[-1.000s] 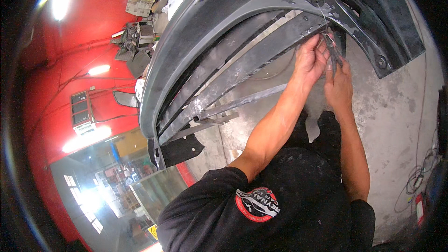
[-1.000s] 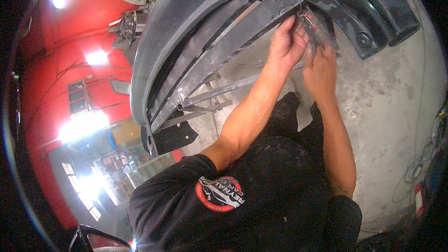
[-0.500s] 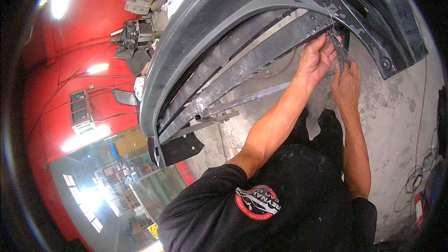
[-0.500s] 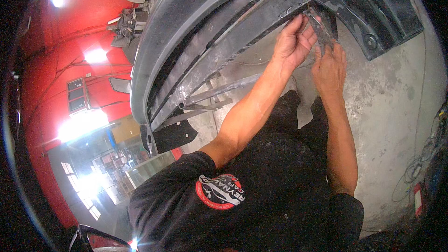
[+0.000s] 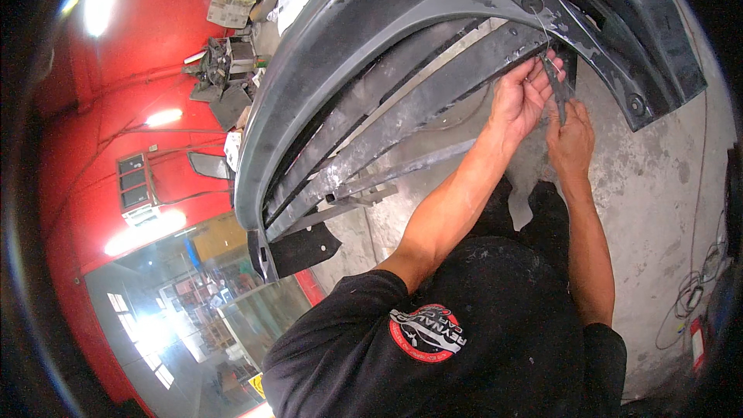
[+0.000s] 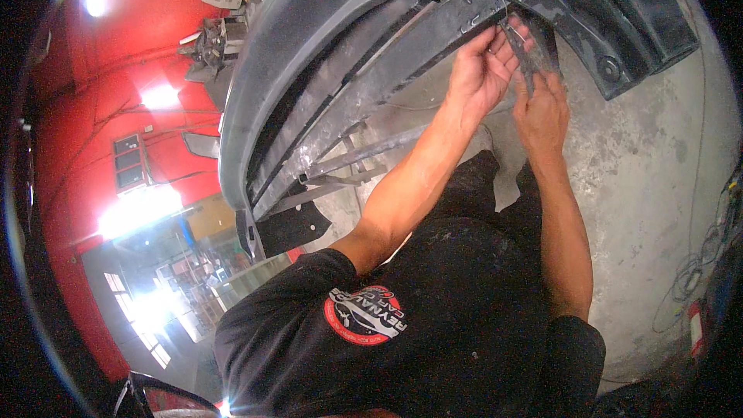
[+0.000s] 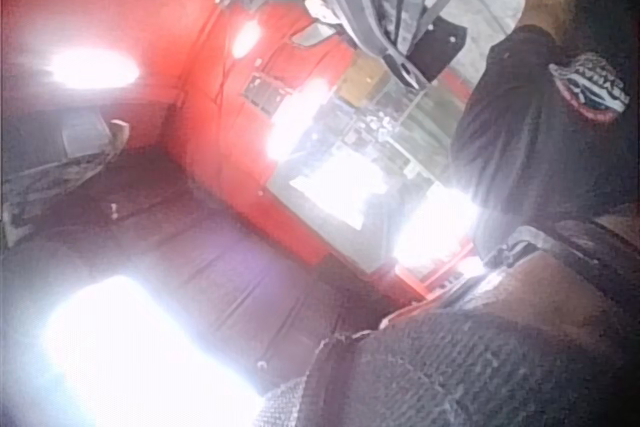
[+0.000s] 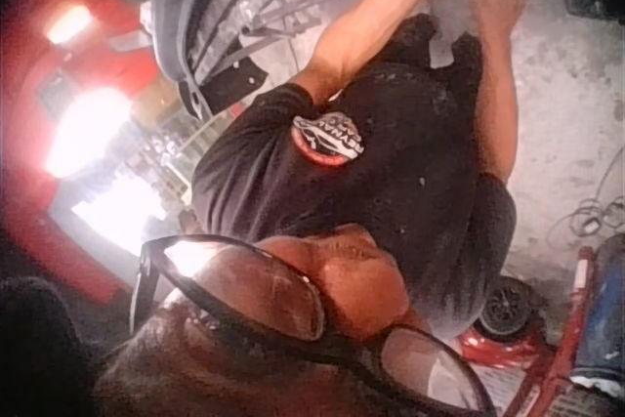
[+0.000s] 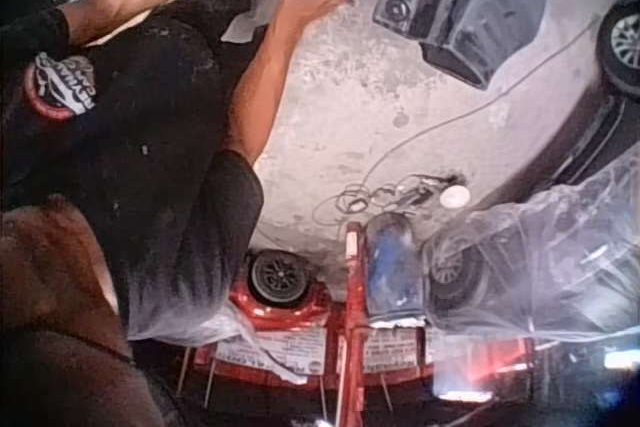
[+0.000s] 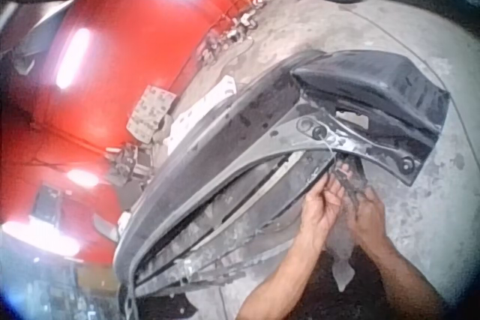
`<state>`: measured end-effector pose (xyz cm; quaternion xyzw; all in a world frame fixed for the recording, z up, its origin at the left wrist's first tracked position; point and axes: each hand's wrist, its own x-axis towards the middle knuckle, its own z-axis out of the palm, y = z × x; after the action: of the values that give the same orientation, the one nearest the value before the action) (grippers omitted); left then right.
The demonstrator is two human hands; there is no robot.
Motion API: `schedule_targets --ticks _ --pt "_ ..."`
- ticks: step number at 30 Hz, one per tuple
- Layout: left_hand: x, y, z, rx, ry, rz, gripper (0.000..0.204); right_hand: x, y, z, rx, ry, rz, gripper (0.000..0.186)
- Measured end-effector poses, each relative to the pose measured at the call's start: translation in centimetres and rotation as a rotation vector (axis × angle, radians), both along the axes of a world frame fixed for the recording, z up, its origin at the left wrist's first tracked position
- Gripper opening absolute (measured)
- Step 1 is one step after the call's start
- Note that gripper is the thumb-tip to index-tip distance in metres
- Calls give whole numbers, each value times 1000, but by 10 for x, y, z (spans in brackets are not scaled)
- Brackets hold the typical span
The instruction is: The person secures a plastic trim piece to the underside of an automotive bumper using wire, pulling the wire through mounting holes and twisting it with a pair of pliers.
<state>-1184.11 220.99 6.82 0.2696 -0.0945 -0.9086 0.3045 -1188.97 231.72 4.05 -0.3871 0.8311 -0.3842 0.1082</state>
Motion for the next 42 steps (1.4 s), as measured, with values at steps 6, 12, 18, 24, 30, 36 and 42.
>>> schedule_targets --ticks 6,12,18,24,30,36,42 --pt "5 -3 -8 -57 43 -45 27 3 -3 15 25 -203 -72 40" --pt "8 -3 -7 -6 80 -58 28 4 -7 19 -70 -322 -63 44" --pt "13 -9 -18 -119 24 -143 29 -4 -4 25 99 -308 13 44" --pt "8 -20 -21 -419 -34 -767 32 1 -2 18 -36 -297 10 38" --pt "0 -13 -12 -621 -69 -797 38 1 -2 16 146 -245 48 43" --pt "14 -12 -9 -299 69 -314 42 -2 -7 9 -18 -141 77 40" --pt "6 1 -14 -59 219 -155 38 -5 -8 13 -16 -45 49 40"
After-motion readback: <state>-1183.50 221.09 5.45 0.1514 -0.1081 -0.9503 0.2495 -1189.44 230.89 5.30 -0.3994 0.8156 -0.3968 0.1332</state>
